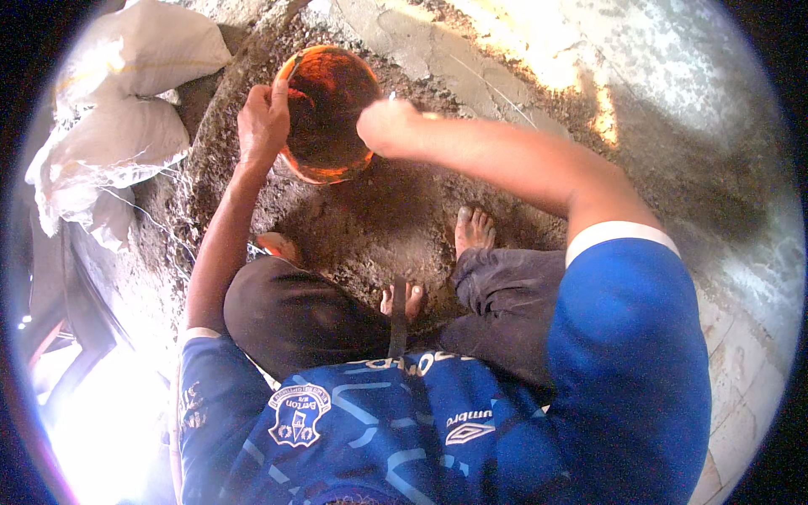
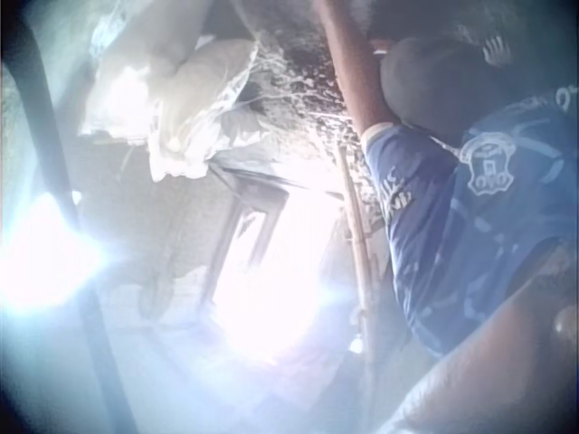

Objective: The person scoops cement from a bucket using a trowel and spreads it onto the floor. They repeatedly transfer the material from the bucket to the ground and smooth it out.

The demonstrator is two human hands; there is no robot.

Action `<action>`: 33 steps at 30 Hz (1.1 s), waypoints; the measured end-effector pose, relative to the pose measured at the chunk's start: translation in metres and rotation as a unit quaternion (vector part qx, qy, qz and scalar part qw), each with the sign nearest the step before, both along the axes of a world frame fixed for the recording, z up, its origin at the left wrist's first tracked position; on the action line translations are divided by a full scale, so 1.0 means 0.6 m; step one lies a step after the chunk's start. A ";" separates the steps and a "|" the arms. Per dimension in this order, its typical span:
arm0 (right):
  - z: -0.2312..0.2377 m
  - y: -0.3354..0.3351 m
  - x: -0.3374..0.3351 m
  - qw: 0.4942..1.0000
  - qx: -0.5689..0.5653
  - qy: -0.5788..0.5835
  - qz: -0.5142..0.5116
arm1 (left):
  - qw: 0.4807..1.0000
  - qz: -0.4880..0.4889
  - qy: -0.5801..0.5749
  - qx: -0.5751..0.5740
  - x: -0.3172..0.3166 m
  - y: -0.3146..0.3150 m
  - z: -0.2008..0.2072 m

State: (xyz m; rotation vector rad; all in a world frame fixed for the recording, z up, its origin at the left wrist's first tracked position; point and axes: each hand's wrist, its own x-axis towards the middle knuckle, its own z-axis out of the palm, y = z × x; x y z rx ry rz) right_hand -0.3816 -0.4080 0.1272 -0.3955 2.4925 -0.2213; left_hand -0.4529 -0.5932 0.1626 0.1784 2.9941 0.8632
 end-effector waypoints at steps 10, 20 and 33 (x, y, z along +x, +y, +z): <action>-0.009 -0.004 -0.068 0.991 0.053 -0.017 -0.119 | 0.996 -0.029 0.043 0.068 0.049 -0.005 -0.015; -0.115 -0.008 0.011 0.962 -0.196 -0.190 -0.007 | 0.996 -0.036 0.048 0.066 0.076 -0.048 -0.040; -0.070 -0.047 0.037 0.775 -0.428 -0.394 -0.246 | 0.981 0.064 -0.019 0.183 0.029 -0.103 -0.051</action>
